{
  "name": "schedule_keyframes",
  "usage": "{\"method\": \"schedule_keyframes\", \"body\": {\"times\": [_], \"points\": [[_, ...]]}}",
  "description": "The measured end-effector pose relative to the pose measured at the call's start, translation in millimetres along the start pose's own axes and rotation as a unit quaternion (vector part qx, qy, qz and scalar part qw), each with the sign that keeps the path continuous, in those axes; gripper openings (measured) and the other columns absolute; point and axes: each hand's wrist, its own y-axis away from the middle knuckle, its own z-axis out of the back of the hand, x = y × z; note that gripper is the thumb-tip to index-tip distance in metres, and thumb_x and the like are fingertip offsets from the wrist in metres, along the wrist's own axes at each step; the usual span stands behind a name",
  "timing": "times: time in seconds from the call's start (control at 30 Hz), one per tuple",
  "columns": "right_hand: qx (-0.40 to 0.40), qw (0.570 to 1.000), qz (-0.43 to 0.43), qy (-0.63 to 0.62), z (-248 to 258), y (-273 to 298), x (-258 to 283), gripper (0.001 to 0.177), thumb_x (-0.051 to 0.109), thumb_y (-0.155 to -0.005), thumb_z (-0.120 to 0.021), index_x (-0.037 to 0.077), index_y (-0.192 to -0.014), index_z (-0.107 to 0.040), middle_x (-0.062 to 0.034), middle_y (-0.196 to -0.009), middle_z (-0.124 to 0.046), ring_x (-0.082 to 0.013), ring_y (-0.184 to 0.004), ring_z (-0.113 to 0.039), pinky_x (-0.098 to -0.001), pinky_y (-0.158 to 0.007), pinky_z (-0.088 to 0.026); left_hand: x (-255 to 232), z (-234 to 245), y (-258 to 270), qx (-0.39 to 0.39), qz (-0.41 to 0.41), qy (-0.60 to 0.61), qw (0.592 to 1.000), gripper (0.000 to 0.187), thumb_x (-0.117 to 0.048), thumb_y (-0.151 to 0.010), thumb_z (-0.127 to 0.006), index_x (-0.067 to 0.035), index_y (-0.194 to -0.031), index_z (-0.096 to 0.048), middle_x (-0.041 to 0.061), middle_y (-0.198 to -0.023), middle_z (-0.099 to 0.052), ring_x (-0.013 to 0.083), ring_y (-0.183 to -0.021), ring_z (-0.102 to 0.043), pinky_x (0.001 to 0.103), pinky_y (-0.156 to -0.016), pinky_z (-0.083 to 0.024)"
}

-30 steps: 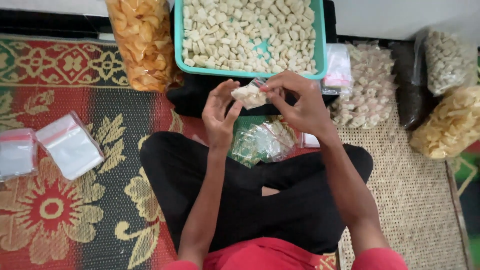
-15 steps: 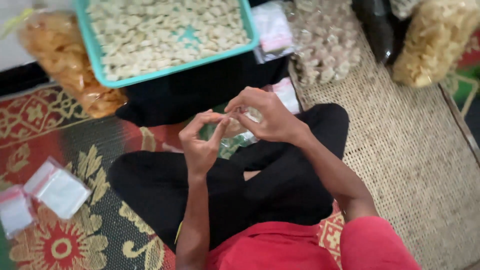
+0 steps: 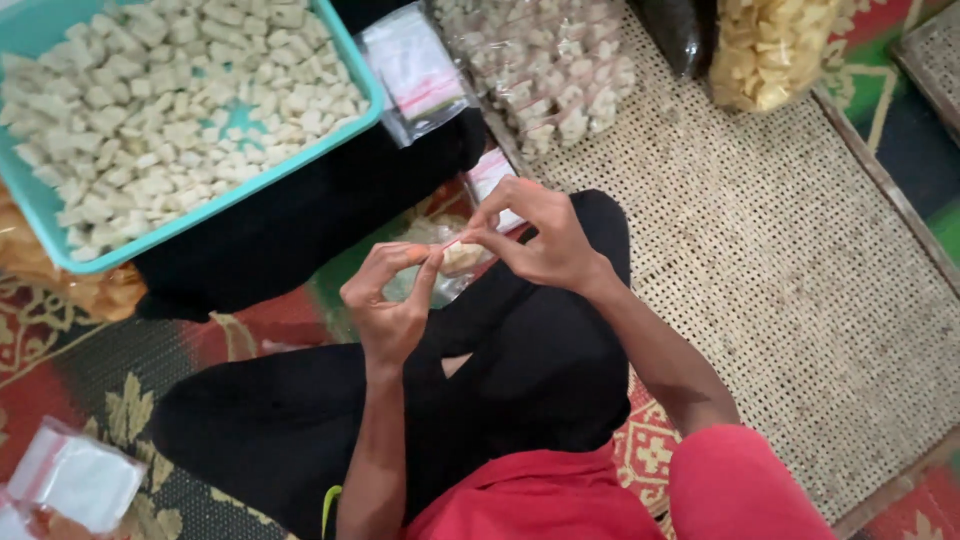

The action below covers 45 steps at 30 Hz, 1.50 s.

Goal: A person is manually packing small snack items into individual plastic zip-lock bags and sealing them.

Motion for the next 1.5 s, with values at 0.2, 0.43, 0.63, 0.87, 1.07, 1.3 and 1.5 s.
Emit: {"method": "schedule_keyframes", "body": {"times": [0.2,0.43,0.63,0.87,1.07,1.3,1.5], "points": [[-0.083,0.995,-0.039,-0.031,26,17,-17,0.014,0.008,-0.087,-0.087,0.004,-0.092,-0.075,-0.0049,-0.073,-0.064,-0.0191,-0.064,-0.059,-0.0298,-0.067,-0.05,-3,-32,-16,0.026,-0.019,0.036,0.999,0.011,0.007,-0.083,-0.086,0.001,-0.086,-0.079,0.014,-0.077,-0.075,0.0336,-0.073,-0.074,0.042,-0.074,-0.059],[-0.111,0.988,-0.077,-0.074,29,39,-38,0.024,-0.001,-0.082,-0.091,-0.004,-0.09,-0.069,-0.0103,-0.075,-0.074,-0.0154,-0.064,-0.064,-0.0282,-0.071,-0.054,1,-41,-12,0.017,-0.021,0.038,0.999,0.012,0.006,-0.081,-0.088,0.0,-0.083,-0.078,0.014,-0.077,-0.076,0.0339,-0.073,-0.075,0.039,-0.074,-0.059],[-0.082,0.987,-0.105,-0.095,10,39,-26,0.021,-0.003,-0.081,-0.09,-0.004,-0.091,-0.072,-0.0102,-0.07,-0.075,-0.0125,-0.063,-0.068,-0.0256,-0.068,-0.055,2,-20,5,0.002,0.054,0.025,0.998,0.008,0.0,-0.086,-0.086,-0.004,-0.088,-0.08,0.01,-0.078,-0.077,0.0248,-0.075,-0.076,0.035,-0.075,-0.058],[-0.037,0.977,-0.143,-0.152,-23,38,-14,0.021,0.001,-0.087,-0.085,-0.005,-0.104,-0.075,-0.0142,-0.085,-0.073,-0.0163,-0.076,-0.071,-0.0289,-0.073,-0.058,-10,1,17,-0.039,0.092,0.029,0.995,0.006,-0.003,-0.088,-0.084,-0.002,-0.09,-0.078,0.012,-0.079,-0.076,0.0191,-0.077,-0.074,0.036,-0.076,-0.058],[-0.019,0.991,-0.115,-0.07,-19,34,0,0.006,0.005,-0.092,-0.081,0.001,-0.095,-0.079,-0.0131,-0.087,-0.074,-0.0184,-0.074,-0.069,-0.0296,-0.069,-0.055,-14,1,20,-0.05,0.089,0.004,0.995,0.009,-0.005,-0.086,-0.087,-0.004,-0.088,-0.078,0.009,-0.078,-0.075,0.0193,-0.076,-0.075,0.034,-0.077,-0.058],[-0.083,0.988,-0.12,-0.057,8,52,-23,0.005,0.002,-0.091,-0.082,-0.003,-0.09,-0.08,-0.0173,-0.087,-0.075,-0.0236,-0.08,-0.071,-0.0337,-0.078,-0.057,-17,-29,12,-0.017,0.064,0.024,0.998,0.01,-0.002,-0.083,-0.088,-0.003,-0.086,-0.078,0.01,-0.077,-0.076,0.024,-0.075,-0.076,0.035,-0.077,-0.059],[-0.118,0.979,-0.141,-0.085,32,70,-39,0.005,0.001,-0.094,-0.079,-0.004,-0.092,-0.079,-0.0178,-0.087,-0.073,-0.0211,-0.079,-0.067,-0.0321,-0.077,-0.055,-7,-58,8,0.025,0.073,0.039,0.996,0.008,-0.003,-0.085,-0.086,-0.004,-0.087,-0.078,0.01,-0.079,-0.077,0.0269,-0.078,-0.078,0.035,-0.076,-0.059]]}}
